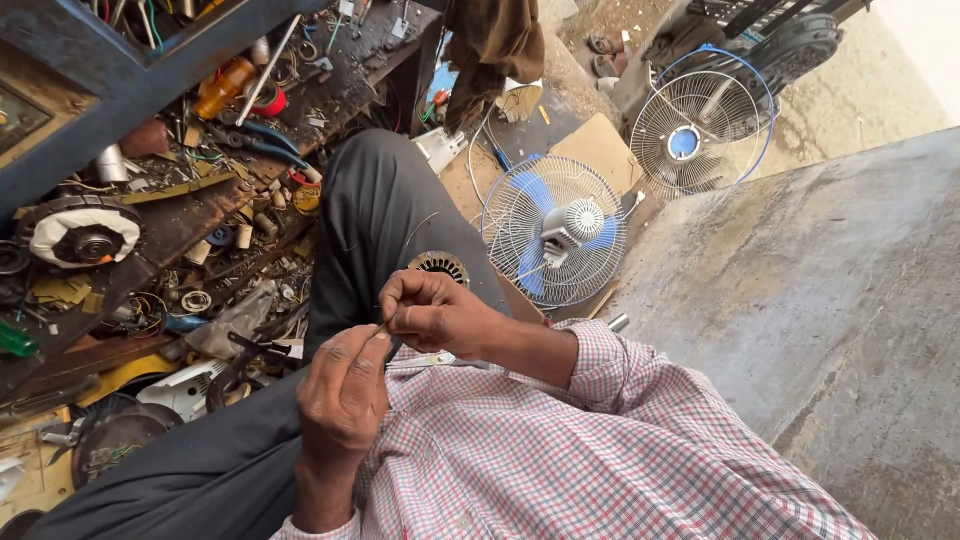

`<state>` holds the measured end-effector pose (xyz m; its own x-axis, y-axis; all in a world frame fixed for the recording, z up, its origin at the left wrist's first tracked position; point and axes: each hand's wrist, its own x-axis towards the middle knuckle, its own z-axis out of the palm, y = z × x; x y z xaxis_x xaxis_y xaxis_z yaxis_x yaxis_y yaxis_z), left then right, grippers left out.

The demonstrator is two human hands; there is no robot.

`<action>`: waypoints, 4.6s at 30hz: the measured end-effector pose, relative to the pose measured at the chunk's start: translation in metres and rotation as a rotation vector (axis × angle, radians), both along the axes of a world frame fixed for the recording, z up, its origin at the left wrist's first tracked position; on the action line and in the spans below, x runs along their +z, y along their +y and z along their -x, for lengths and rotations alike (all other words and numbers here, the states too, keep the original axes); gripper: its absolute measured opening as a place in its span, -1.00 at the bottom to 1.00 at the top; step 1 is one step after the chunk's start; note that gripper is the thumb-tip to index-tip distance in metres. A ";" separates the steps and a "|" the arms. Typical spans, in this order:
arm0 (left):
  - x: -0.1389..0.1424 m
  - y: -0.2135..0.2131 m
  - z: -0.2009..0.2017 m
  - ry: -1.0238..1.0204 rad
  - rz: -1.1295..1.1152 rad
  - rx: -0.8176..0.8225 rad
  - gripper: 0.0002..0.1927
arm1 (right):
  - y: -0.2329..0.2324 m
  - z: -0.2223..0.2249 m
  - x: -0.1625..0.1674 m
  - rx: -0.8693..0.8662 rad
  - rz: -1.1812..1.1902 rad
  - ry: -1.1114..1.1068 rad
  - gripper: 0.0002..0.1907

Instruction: The person sits on the floor and repeatedly inserts small copper wire segments into the slots of a motor stator, then uses scissors to trim the protruding ends. The person handles the stator and wire segments throughout the clip.

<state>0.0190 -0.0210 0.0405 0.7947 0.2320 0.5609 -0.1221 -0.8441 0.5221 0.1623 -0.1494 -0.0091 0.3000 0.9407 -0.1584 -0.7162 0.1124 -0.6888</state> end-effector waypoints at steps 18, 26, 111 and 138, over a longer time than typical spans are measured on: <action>-0.016 -0.003 -0.003 0.208 0.259 0.075 -0.72 | -0.023 -0.017 0.022 -0.139 -0.100 -1.177 -0.86; -0.044 0.022 -0.016 0.059 0.334 0.148 -0.87 | -0.018 -0.018 0.024 -0.215 0.390 -1.614 -0.25; -0.077 0.029 -0.021 0.106 0.348 0.144 -0.90 | 0.019 -0.036 -0.032 0.104 -0.138 0.249 -0.27; -0.052 0.018 0.000 0.006 0.383 0.063 -0.57 | 0.021 -0.024 -0.060 0.028 -0.127 0.155 -0.25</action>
<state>0.0185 -0.0034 -0.0116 0.7753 0.4721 0.4197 -0.0721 -0.5939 0.8013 0.1867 -0.1279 -0.0687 0.2544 0.9638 -0.0802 -0.8166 0.1696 -0.5517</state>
